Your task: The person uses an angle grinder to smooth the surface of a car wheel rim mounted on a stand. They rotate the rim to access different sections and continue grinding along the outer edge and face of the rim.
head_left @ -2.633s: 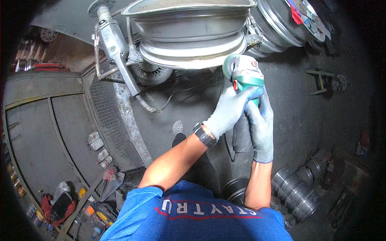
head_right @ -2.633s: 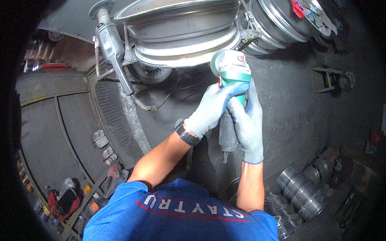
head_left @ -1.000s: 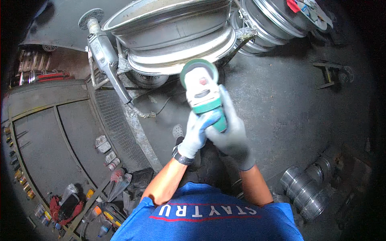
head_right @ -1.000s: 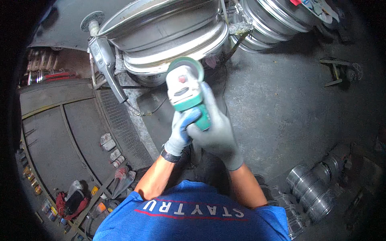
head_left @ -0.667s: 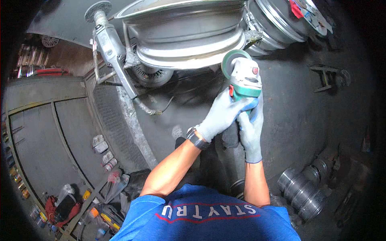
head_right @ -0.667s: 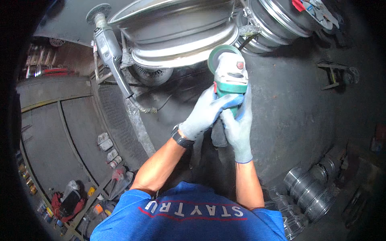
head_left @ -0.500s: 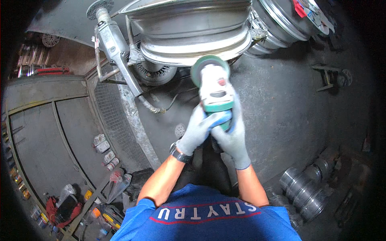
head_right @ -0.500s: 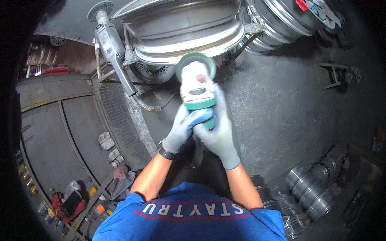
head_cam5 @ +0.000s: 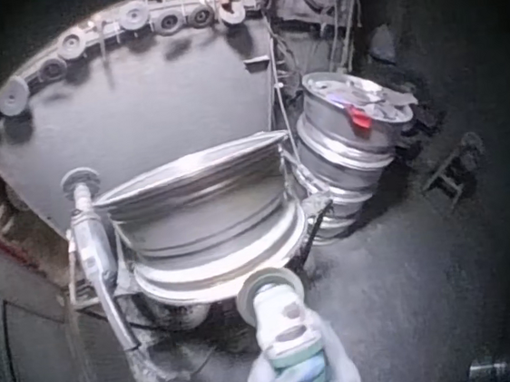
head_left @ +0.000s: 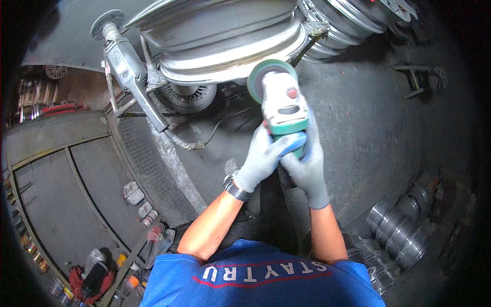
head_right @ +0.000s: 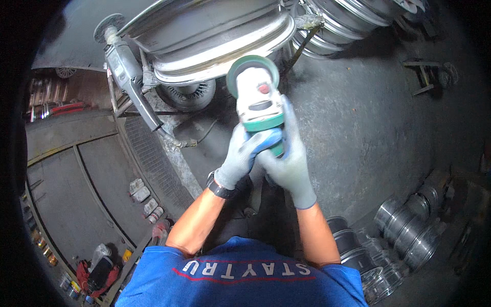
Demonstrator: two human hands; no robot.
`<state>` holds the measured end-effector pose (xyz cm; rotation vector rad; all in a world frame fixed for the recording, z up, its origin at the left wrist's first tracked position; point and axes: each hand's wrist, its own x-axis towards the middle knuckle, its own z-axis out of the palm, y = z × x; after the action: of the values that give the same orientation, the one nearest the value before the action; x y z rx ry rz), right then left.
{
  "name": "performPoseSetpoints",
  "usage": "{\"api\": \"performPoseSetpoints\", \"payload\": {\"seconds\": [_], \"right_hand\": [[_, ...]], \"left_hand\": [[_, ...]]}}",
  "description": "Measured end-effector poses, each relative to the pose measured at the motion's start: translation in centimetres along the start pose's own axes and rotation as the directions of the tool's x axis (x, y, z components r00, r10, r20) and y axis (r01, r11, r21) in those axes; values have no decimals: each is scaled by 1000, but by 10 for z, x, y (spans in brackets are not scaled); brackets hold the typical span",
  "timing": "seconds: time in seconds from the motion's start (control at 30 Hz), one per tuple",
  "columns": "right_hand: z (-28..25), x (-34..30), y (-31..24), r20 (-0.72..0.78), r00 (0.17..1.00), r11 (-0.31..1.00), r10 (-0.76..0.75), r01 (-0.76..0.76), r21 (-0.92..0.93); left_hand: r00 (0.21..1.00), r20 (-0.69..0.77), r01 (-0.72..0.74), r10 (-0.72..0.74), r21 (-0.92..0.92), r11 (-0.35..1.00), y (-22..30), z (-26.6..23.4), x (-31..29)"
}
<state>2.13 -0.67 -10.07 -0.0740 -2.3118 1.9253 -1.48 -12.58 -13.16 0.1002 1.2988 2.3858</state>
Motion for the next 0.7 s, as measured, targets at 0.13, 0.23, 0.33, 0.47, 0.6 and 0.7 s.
{"api": "performPoseSetpoints", "payload": {"seconds": [0.13,0.23,0.33,0.47,0.6,0.7], "right_hand": [[-27,10,17,-57,987,975,151,-139,176],[-25,9,21,-90,982,963,167,-143,228],[-8,1,5,-28,998,995,57,-55,83],[20,-9,-8,165,981,995,98,-92,-47],[27,-6,-20,230,969,993,93,-73,-94],[13,-1,-38,164,970,982,182,-170,-86]], "left_hand": [[992,124,-53,-1,429,902,7,23,34],[997,80,-9,-24,392,920,6,25,38],[1000,9,0,-2,236,972,3,6,10],[980,-177,93,-94,-12,996,14,-20,-37],[959,-277,35,-55,-76,996,15,-23,-48],[970,-199,112,-143,-160,981,26,-1,-32]]}}
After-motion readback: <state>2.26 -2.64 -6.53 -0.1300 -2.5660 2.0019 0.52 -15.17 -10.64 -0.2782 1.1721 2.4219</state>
